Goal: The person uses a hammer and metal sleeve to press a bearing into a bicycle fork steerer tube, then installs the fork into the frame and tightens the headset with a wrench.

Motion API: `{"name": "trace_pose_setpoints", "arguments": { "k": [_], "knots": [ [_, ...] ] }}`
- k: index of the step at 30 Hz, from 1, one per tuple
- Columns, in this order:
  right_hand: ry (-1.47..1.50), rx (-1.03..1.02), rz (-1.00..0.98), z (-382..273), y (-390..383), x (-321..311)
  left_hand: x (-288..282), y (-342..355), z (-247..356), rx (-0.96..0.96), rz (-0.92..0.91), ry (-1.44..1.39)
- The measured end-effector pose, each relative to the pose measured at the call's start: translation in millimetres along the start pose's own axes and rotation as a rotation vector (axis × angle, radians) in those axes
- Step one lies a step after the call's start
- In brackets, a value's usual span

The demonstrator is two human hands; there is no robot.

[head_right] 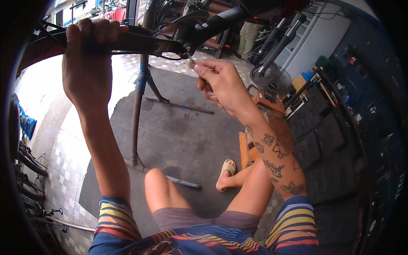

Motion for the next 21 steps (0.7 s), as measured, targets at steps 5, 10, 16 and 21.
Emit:
{"name": "trace_pose_setpoints", "arguments": {
  "k": [5, 10, 16, 21],
  "knots": [
    [-1.067, -0.575, 0.666, -44, -30, -3, -5, -2, 0, -0.031, -0.021, -0.016],
    [-1.057, -0.305, 0.544, -54, -30, 6, -15, -2, -5, -0.055, 0.054, -0.008],
    [-1.062, -0.256, 0.529, -56, -30, 8, 27, 11, 8, -0.069, -0.175, -0.287],
    [-1.005, -0.336, 0.628, -60, -34, 1, 29, -3, 15, 0.061, 0.218, 0.092]
  ]
}}
Point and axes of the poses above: each hand's wrist, its own y-axis towards the middle knuckle, its own x-axis out of the palm, z = x × y, the point moved 7 cm from there along y, towards the middle knuckle, and after that the axes turned 9 degrees about x, right-handed, at the moved point
